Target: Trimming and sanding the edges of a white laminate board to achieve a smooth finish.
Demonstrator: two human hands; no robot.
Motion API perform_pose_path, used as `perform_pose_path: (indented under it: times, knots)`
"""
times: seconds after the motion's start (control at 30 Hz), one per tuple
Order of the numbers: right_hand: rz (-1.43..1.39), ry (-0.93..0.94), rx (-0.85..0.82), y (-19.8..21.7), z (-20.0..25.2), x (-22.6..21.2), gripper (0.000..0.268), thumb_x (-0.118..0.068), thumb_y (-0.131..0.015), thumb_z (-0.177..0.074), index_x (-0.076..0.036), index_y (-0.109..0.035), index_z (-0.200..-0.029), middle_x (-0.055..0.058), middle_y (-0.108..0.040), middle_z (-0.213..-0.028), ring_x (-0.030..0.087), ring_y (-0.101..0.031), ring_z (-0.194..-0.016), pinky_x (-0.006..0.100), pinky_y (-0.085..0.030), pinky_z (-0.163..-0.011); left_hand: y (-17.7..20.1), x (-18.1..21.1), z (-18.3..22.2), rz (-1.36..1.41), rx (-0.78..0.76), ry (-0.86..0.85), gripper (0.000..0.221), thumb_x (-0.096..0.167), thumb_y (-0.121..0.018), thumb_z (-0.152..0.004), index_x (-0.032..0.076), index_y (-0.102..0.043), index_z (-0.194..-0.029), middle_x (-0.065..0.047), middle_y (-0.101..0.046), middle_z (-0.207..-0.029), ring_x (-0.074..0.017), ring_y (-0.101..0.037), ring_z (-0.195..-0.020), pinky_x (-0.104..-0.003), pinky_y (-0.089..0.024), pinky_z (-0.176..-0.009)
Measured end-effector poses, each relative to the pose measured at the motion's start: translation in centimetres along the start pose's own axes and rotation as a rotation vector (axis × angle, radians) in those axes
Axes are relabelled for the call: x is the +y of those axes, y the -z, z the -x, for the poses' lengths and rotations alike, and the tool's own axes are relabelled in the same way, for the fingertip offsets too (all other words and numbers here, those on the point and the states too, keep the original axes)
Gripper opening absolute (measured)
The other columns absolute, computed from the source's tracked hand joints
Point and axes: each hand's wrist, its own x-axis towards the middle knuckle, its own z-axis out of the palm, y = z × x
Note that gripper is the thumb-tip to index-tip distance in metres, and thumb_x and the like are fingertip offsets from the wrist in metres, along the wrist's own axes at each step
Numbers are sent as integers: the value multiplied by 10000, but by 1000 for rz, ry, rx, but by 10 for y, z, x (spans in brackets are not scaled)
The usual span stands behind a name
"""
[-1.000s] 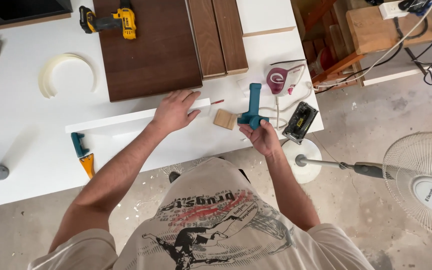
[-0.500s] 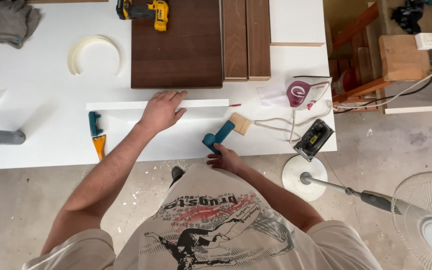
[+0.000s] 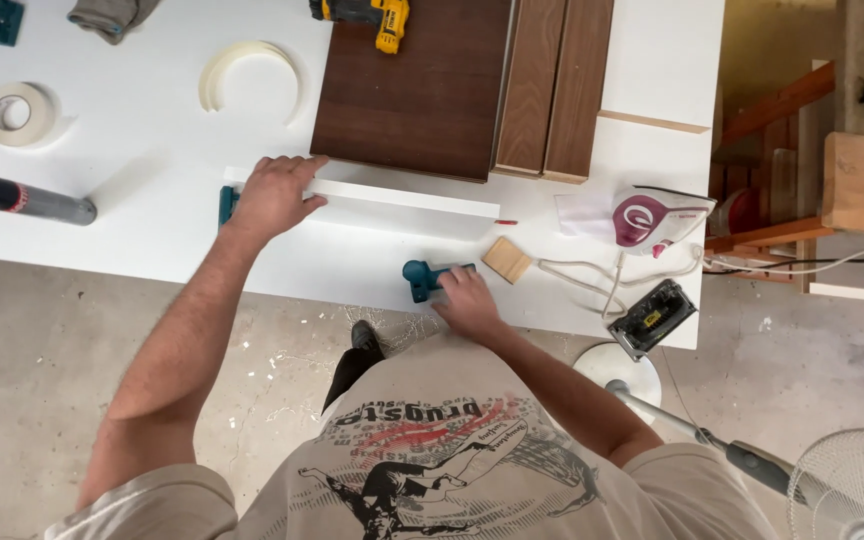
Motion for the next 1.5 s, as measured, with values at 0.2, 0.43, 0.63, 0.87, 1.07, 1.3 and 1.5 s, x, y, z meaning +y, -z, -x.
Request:
perform_pose_path:
  times: [0.2,0.43,0.63,0.87,1.07,1.3,1.5]
  knots:
    - [205,167,5,-58,-46,53,423,-208,-630,-932,-99,-554,-1333,113,-608,-1132,314,-615,-1125,474,-439,-1014,3,-60,23,-30,-39,124,681,314,-804,-901,194,-558,-1524,-72,-746,-1142,-255,-667,-1147,-426,-390,-1075]
    - [33,305,30,41,-65,-89,492,-251,-650,-978,-95,-462,-1405,162,-623,-1117,351,-647,-1070,450,-454,-928,-11,-100,34,624,71,132,690,151,-871,-795,219,-617,-1433,-91,-740,-1118,-332,-644,-1103,-466,-461,-1014]
    - [115,467,543,87,-119,-181,405,-242,-735,-945,-85,-588,-1288,74,-503,-1075,285,-555,-1015,398,-464,-896,-59,-107,23,1173,99,158,354,127,-888,-804,171,-752,-1128,4,-702,-935,-162,-606,-942,-317,-484,-919]
    - [133,409,611,83,-155,-202,424,-235,-802,-879,-69,-650,-1238,60,-548,-1021,270,-556,-1026,390,-470,-928,-114,-122,2,1391,7,42,335,25,-848,-855,166,-741,-1140,30,-632,-827,-117,-616,-866,-332,-547,-907]
    - [171,377,618,72,-164,-203,414,-228,-809,-874,-79,-660,-1230,43,-524,-982,255,-546,-1005,391,-474,-931,-132,-125,1,1467,-9,25,306,-38,-796,-885,132,-739,-1133,-18,-704,-909,-155,-655,-941,-390,-565,-933]
    - [278,336,675,68,-178,-198,396,-259,-792,-892,-77,-671,-1222,45,-513,-1001,247,-531,-1000,386,-462,-884,-127,-124,6,1483,0,-3,212,-21,-756,-939,86,-737,-1121,-45,-733,-1009,-195,-662,-1010,-439,-568,-941]
    - [288,302,587,77,-188,-195,413,-224,-764,-919,-37,-655,-1271,55,-508,-979,253,-536,-1019,374,-455,-874,-123,-121,11,1537,19,26,150,16,-824,-885,100,-700,-888,9,-673,-871,-132,-621,-880,-355,-567,-852]
